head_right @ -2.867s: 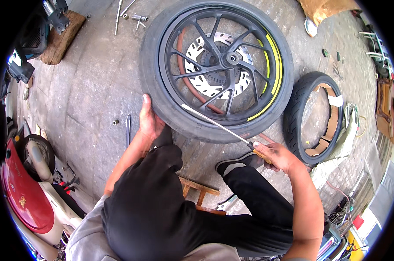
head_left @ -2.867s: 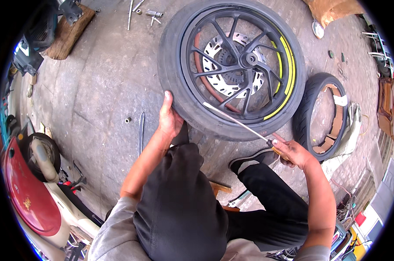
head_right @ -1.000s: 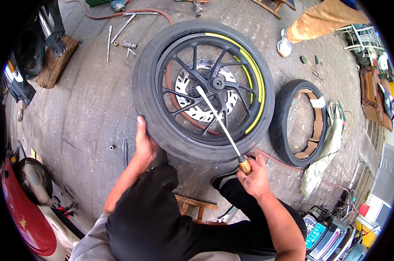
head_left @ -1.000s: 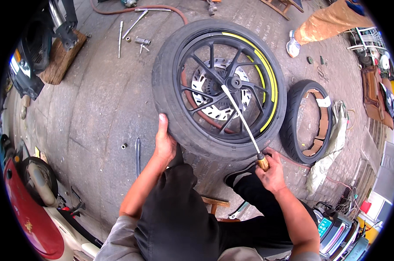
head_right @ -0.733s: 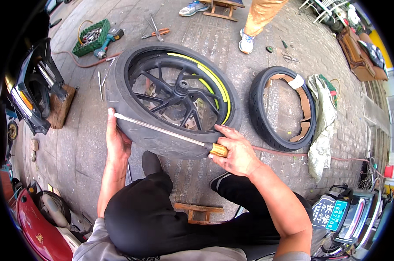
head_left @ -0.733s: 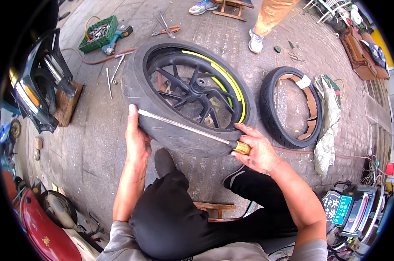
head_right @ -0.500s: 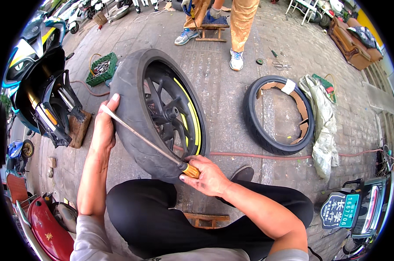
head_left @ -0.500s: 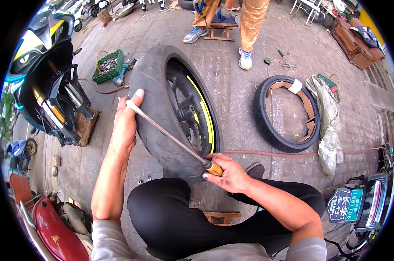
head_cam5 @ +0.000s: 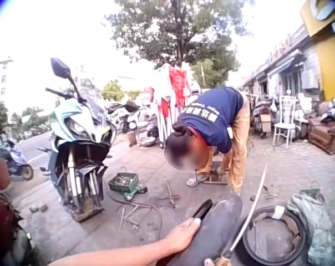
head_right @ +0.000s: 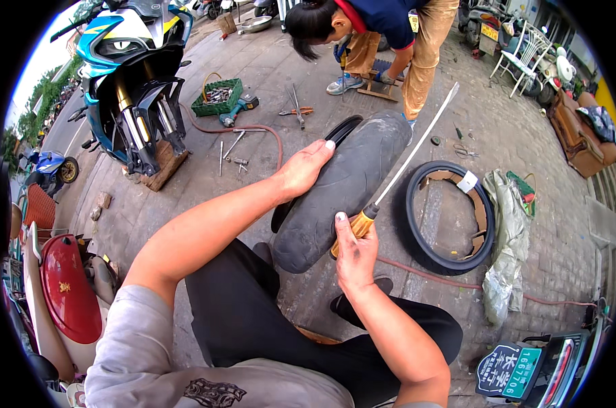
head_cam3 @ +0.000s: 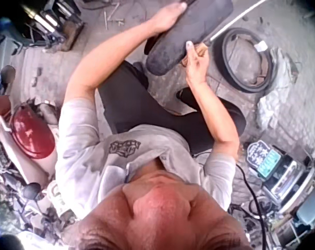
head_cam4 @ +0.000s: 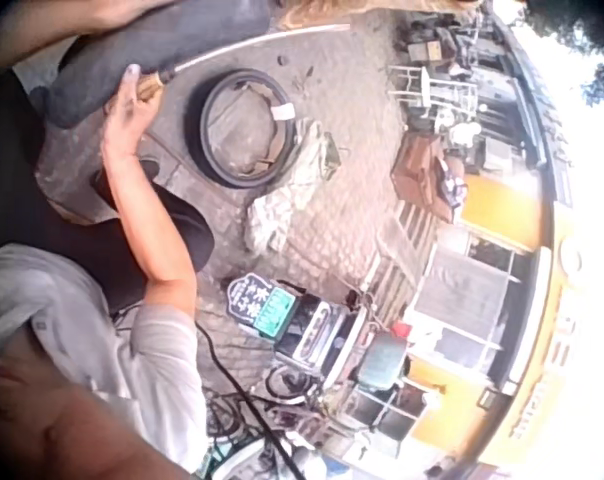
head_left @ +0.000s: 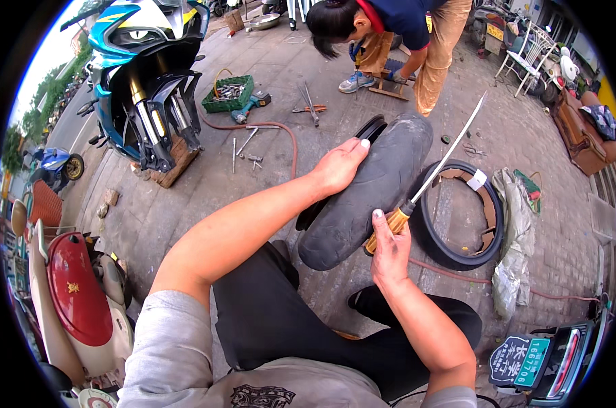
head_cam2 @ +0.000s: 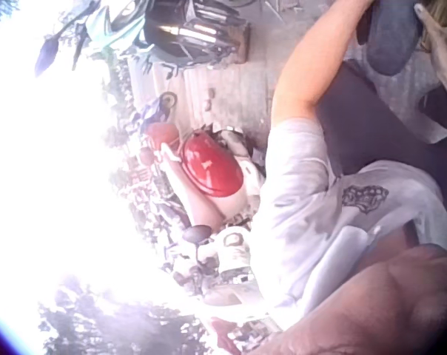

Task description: The person uses tire levers to pry the edge of a tire away from a motorcycle wheel rim, working around the circumference of the wheel. They then use a tool to press on the valve stem and begin pulling the tire off the rim by hand.

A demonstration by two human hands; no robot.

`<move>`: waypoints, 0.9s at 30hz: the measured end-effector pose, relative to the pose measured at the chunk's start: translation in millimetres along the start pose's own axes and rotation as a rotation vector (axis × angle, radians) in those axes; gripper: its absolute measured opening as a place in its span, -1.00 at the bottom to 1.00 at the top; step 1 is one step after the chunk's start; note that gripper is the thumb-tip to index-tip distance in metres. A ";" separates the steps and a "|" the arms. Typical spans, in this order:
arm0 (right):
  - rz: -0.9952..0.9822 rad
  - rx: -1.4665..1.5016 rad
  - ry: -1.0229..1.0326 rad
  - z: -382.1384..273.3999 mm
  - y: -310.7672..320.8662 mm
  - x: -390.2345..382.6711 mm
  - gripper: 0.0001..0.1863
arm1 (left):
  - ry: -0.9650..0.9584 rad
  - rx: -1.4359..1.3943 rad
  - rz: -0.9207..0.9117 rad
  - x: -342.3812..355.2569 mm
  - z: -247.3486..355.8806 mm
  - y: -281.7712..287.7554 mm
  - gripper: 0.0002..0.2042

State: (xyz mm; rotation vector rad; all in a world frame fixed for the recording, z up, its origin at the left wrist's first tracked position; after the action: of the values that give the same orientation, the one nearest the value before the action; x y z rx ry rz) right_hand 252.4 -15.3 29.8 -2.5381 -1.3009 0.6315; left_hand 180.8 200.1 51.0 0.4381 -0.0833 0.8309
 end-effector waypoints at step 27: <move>0.150 0.215 -0.240 28.7 10.2 -58.5 -0.77 | -0.350 0.449 -0.534 15.8 18.0 -22.0 -0.60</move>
State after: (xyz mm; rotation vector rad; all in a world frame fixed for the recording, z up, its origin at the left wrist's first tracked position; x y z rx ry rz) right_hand 216.1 -68.8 16.5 -2.4549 -1.0487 1.0737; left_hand 209.2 190.8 63.5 0.9785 -0.0973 0.2314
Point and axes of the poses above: each hand's wrist, its own x-axis towards the middle knuckle, its own y-axis out of the back of the hand, z = x × y, the point moved 5 cm from there along x, towards the middle knuckle, and after that the axes turned 14 degrees about -y, right-handed, at the moved point
